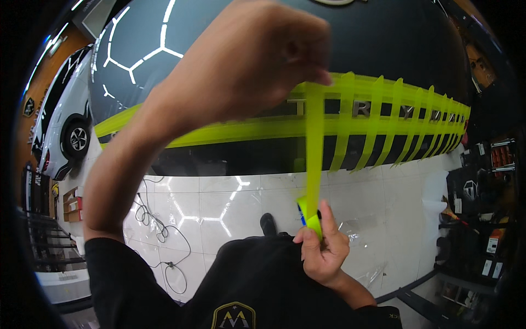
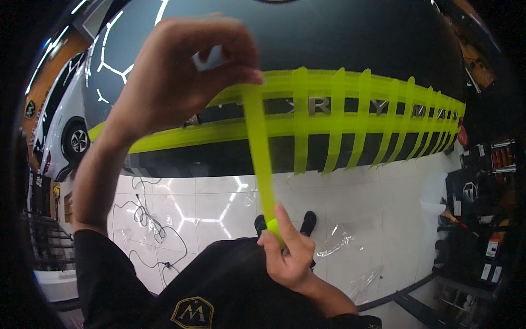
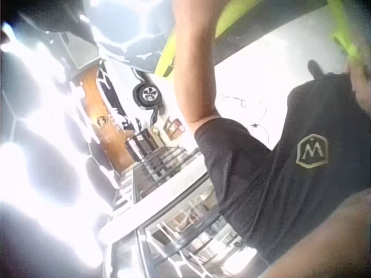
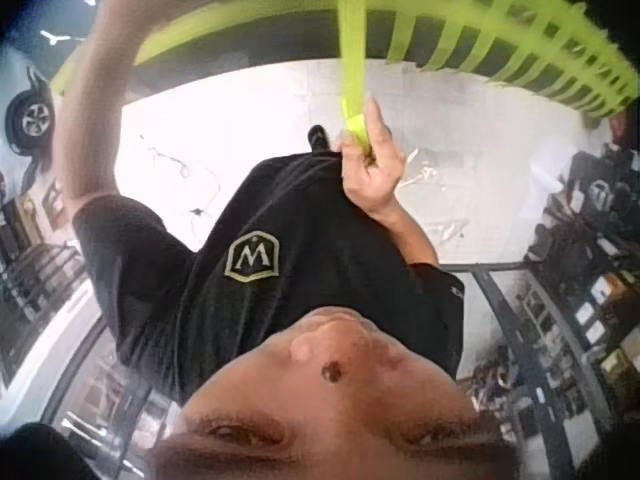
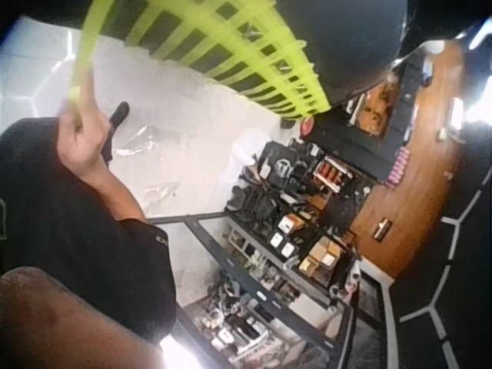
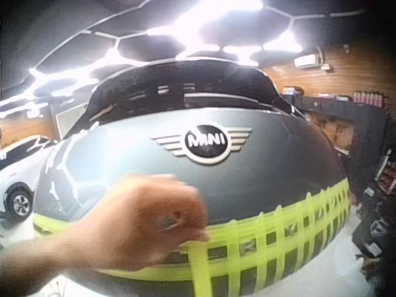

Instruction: The person applies strips of bright yellow tape vertically across the rear of a dark grey car, covering the 'COUNTRYMAN' lettering. They repeatedly tear tape from a roll and smooth it onto the vehicle's surface, creating a grid-like pattern over the text.

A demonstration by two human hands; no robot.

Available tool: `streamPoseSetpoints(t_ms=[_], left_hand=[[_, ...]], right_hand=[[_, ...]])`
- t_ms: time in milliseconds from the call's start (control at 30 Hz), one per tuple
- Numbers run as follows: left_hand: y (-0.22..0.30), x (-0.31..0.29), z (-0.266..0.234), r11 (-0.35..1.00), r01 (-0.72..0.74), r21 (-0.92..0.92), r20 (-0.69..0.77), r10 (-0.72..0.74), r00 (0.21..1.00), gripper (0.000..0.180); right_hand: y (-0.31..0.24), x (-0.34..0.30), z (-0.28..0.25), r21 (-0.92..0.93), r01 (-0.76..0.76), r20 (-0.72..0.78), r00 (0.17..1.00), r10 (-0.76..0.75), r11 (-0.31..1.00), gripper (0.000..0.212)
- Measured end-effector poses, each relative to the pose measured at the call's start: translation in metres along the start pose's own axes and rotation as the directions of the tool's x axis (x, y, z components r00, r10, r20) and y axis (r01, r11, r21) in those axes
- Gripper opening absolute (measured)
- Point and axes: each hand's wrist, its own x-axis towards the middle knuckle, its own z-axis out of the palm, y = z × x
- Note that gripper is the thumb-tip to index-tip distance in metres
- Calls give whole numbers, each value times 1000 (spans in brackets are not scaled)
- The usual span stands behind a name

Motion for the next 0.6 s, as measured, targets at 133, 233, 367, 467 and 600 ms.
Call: streamPoseSetpoints(t_ms=[133,233,367,467,600], left_hand=[[12,35,-12,915,96,-392,149,-40,988,8],[19,25,15,951,34,-307,-53,-53,997,8],[26,18,35,982,27,-186,-176,-60,982,11],[13,17,30,968,12,-252,-128,-46,991,11],[1,16,24,983,-5,-184,-73,-9,997,12]], right_hand=[[17,-6,-2,-57,21,-164,986,-30,998,47],[17,-1,0,-34,1,-216,976,-8,999,42],[18,2,3,-3,-69,-203,977,67,998,41],[24,5,5,-21,-68,-202,977,62,997,42],[35,7,8,-38,-51,-209,977,42,998,41]])
